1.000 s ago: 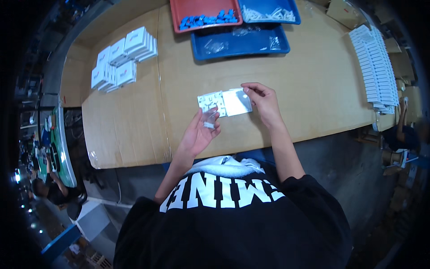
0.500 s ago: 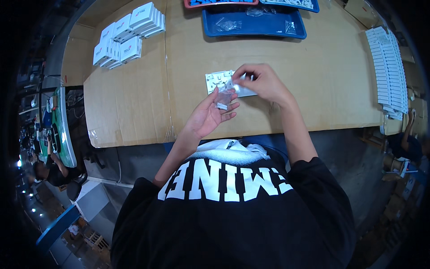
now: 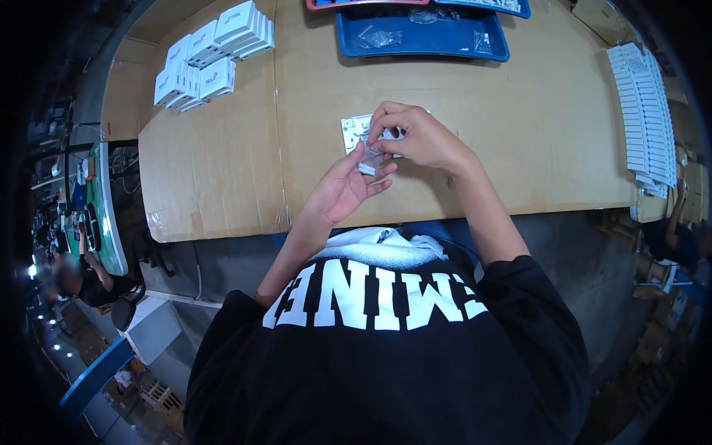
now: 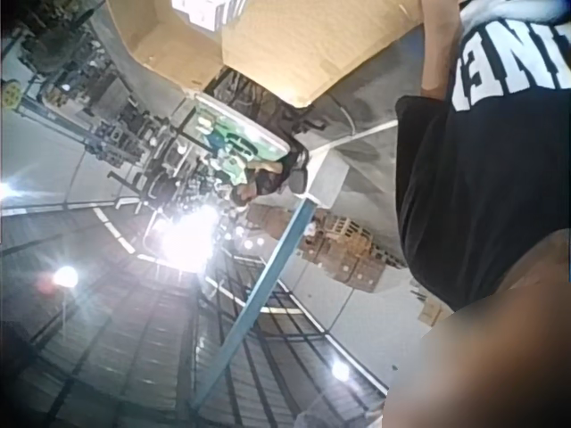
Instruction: The person opens a white box, removes a white plastic component, and places a small plastic bag of screws and two blue plastic pieces into it. They then close the white box and place it onto a stack of boxes.
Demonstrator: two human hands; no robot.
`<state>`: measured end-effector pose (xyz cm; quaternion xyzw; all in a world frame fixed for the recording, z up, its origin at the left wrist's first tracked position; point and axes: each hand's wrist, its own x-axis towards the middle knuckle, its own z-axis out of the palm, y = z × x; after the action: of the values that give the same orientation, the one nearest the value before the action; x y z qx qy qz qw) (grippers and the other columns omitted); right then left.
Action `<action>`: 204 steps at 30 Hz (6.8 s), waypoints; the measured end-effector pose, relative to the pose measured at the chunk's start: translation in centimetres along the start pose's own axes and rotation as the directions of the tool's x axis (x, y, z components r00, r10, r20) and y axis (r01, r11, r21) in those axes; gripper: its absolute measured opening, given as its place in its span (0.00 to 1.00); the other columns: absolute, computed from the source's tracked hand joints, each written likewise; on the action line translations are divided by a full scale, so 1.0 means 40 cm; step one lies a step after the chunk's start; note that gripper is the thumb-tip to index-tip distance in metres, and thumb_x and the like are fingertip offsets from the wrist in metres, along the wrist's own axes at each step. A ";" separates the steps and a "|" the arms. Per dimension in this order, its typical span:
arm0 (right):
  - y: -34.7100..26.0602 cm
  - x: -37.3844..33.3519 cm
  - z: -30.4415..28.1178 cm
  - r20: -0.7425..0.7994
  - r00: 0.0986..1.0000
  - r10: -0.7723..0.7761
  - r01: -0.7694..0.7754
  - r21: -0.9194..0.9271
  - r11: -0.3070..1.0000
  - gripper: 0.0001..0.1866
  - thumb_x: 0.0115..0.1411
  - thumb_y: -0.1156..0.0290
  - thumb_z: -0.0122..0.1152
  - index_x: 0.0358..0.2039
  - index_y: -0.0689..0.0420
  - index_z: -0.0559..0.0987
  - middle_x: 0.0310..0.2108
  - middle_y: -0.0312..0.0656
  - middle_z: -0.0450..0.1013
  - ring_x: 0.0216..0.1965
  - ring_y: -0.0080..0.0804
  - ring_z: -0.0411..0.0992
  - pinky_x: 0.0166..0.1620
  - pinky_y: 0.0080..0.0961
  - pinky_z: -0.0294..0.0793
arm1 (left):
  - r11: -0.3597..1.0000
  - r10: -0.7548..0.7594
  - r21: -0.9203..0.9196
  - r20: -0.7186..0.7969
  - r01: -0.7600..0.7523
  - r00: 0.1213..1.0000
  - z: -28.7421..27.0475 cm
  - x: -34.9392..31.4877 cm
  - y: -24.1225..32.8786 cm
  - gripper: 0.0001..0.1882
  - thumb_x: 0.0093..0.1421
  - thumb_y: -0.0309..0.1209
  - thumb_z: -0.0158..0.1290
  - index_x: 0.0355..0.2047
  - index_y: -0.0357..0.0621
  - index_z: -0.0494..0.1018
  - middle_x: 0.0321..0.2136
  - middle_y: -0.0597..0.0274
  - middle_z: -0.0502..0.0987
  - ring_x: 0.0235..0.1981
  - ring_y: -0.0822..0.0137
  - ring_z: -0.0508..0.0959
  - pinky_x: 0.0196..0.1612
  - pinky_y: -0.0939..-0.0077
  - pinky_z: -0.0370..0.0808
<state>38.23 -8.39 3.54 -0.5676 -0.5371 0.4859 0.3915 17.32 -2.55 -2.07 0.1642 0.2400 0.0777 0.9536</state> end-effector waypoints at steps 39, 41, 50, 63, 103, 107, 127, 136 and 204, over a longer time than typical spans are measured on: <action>-0.049 -0.013 0.108 -0.426 0.905 0.011 0.200 0.447 0.872 0.18 0.61 0.82 0.68 0.51 0.65 0.76 0.39 0.38 0.79 0.41 0.20 0.77 0.46 0.18 0.78 | 0.450 0.784 0.701 -0.014 -0.553 0.620 0.118 -0.053 0.048 0.12 0.72 0.32 0.55 0.47 0.34 0.78 0.38 0.60 0.82 0.40 0.72 0.81 0.48 0.76 0.76; -0.061 -0.015 0.110 -0.376 0.927 0.005 0.178 0.449 0.876 0.18 0.61 0.82 0.68 0.52 0.65 0.76 0.39 0.39 0.79 0.41 0.20 0.77 0.46 0.18 0.78 | 0.521 0.753 0.656 -0.052 -0.546 0.655 0.118 -0.064 0.053 0.12 0.71 0.31 0.55 0.47 0.33 0.78 0.38 0.60 0.83 0.40 0.72 0.81 0.48 0.77 0.76; -0.028 -0.012 0.117 -0.333 0.931 0.150 0.086 0.600 0.795 0.07 0.64 0.76 0.67 0.42 0.63 0.82 0.38 0.39 0.82 0.40 0.21 0.79 0.46 0.18 0.77 | 0.626 0.722 0.549 -0.138 -0.554 0.678 0.118 -0.063 0.053 0.12 0.72 0.30 0.55 0.47 0.32 0.78 0.40 0.58 0.83 0.41 0.73 0.81 0.48 0.79 0.76; -0.019 -0.010 0.124 -0.348 0.933 0.097 0.165 0.649 0.743 0.04 0.63 0.77 0.67 0.38 0.61 0.82 0.37 0.39 0.81 0.40 0.22 0.78 0.46 0.21 0.77 | 0.528 0.777 0.618 -0.075 -0.582 0.625 0.133 -0.074 0.045 0.10 0.72 0.28 0.54 0.45 0.32 0.77 0.38 0.61 0.82 0.40 0.76 0.80 0.48 0.79 0.76; -0.041 -0.003 0.165 -0.354 0.935 -0.005 0.235 0.611 0.756 0.06 0.64 0.78 0.66 0.40 0.62 0.81 0.39 0.35 0.77 0.41 0.20 0.75 0.45 0.19 0.74 | 0.611 0.730 0.498 -0.054 -0.615 0.681 0.126 -0.086 0.051 0.08 0.70 0.26 0.56 0.46 0.36 0.75 0.40 0.63 0.79 0.43 0.75 0.78 0.50 0.79 0.75; -0.029 -0.001 0.154 -0.356 0.934 -0.022 0.241 0.583 0.776 0.06 0.63 0.79 0.67 0.40 0.61 0.81 0.38 0.35 0.77 0.41 0.21 0.75 0.45 0.19 0.74 | 0.574 0.731 0.546 -0.005 -0.610 0.683 0.116 -0.085 0.059 0.06 0.71 0.27 0.55 0.44 0.36 0.77 0.39 0.65 0.80 0.44 0.75 0.78 0.50 0.78 0.74; -0.068 -0.017 0.086 -0.251 0.947 -0.201 0.272 0.290 0.918 0.08 0.61 0.79 0.67 0.41 0.61 0.87 0.46 0.41 0.79 0.50 0.30 0.76 0.55 0.27 0.75 | 0.988 0.137 0.083 -0.098 -0.130 0.986 0.048 -0.079 0.112 0.14 0.73 0.36 0.52 0.51 0.41 0.76 0.46 0.60 0.80 0.46 0.69 0.79 0.48 0.71 0.75; -0.068 -0.056 0.059 -0.312 0.949 -0.037 0.170 0.410 0.896 0.18 0.63 0.77 0.67 0.53 0.60 0.82 0.52 0.42 0.78 0.51 0.29 0.76 0.56 0.27 0.75 | 0.810 0.544 0.347 -0.145 -0.473 0.826 0.099 -0.086 0.101 0.09 0.70 0.27 0.55 0.48 0.37 0.76 0.45 0.59 0.80 0.45 0.70 0.79 0.45 0.73 0.79; -0.101 -0.025 0.113 -0.332 0.943 0.026 0.145 0.481 0.865 0.04 0.61 0.80 0.67 0.38 0.64 0.82 0.39 0.40 0.80 0.44 0.25 0.78 0.52 0.24 0.78 | 0.689 0.686 0.403 -0.091 -0.603 0.722 0.108 -0.107 0.099 0.11 0.65 0.20 0.55 0.48 0.38 0.72 0.40 0.64 0.75 0.49 0.70 0.77 0.55 0.76 0.71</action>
<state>32.97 -9.25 6.56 -0.5027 -0.3382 0.4945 0.6232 15.38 -1.00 4.75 0.3924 0.2867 0.3853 0.7845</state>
